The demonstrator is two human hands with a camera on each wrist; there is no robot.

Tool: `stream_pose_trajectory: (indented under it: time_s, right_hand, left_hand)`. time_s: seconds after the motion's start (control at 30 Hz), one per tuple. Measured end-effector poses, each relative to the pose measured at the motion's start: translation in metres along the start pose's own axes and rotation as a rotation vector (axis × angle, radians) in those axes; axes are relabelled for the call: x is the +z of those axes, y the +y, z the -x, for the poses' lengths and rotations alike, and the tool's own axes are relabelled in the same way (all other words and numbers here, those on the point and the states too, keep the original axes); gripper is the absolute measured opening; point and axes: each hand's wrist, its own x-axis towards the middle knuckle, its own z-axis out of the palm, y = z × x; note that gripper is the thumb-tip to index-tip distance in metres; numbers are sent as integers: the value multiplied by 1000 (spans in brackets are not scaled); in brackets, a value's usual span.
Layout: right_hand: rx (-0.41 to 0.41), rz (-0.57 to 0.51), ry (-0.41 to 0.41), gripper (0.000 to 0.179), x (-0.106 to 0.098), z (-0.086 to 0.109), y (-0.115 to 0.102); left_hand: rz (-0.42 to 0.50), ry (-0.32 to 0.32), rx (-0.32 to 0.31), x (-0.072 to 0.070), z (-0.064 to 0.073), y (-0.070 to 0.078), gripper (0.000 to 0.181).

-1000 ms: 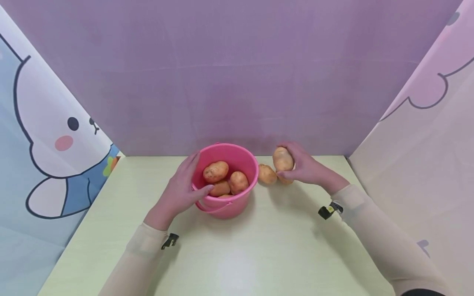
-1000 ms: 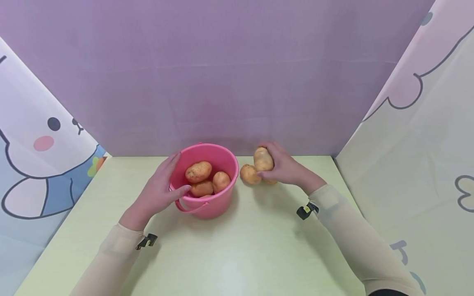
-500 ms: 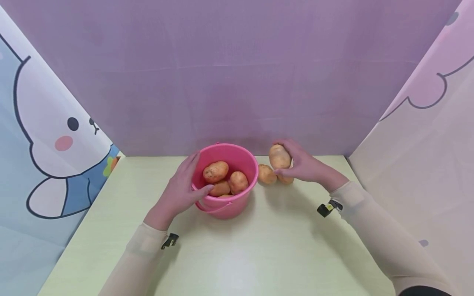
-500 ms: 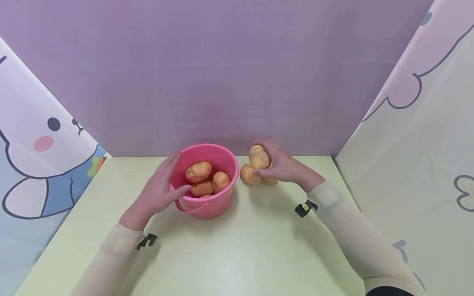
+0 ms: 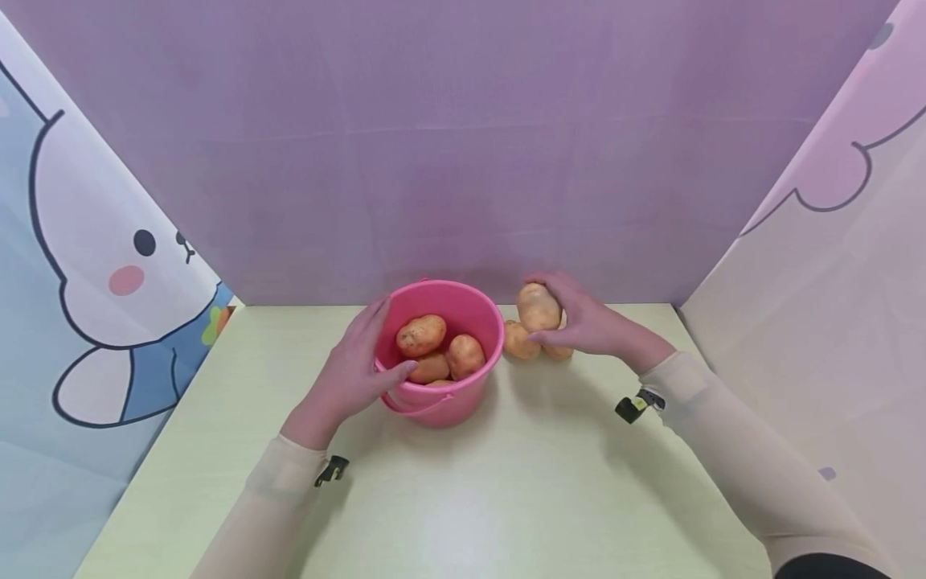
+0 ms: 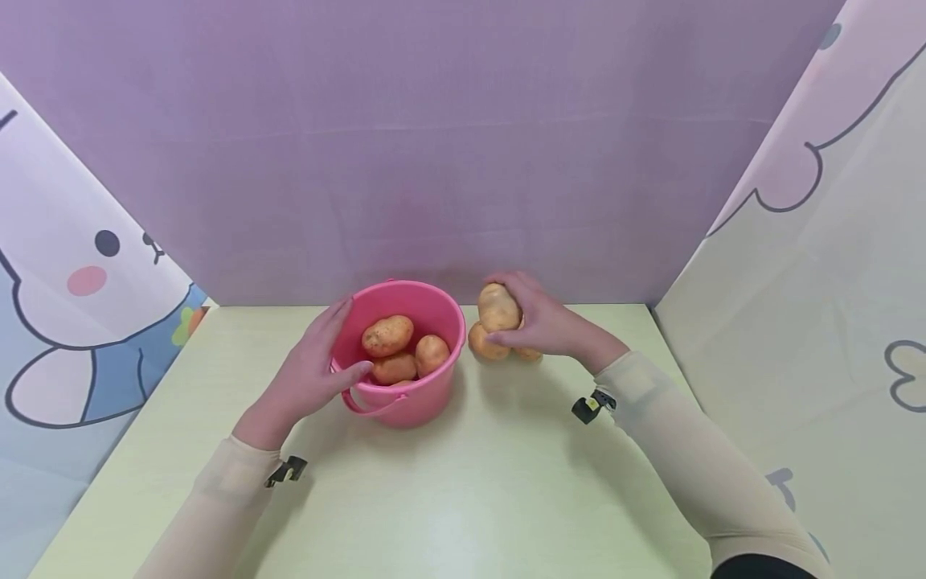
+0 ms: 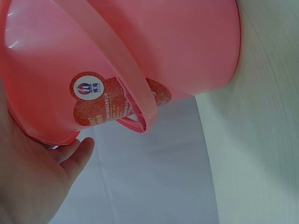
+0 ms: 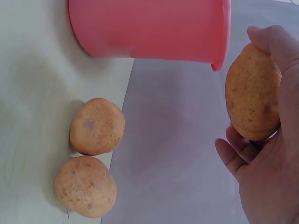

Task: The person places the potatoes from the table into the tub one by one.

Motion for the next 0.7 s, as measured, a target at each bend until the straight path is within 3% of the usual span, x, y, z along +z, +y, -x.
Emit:
stream_pose_trajectory:
  time_s: [0.7]
  right_hand:
    - [-44, 2, 11, 87, 8, -15, -16]
  left_hand:
    - [-4, 11, 4, 1, 0, -2, 113]
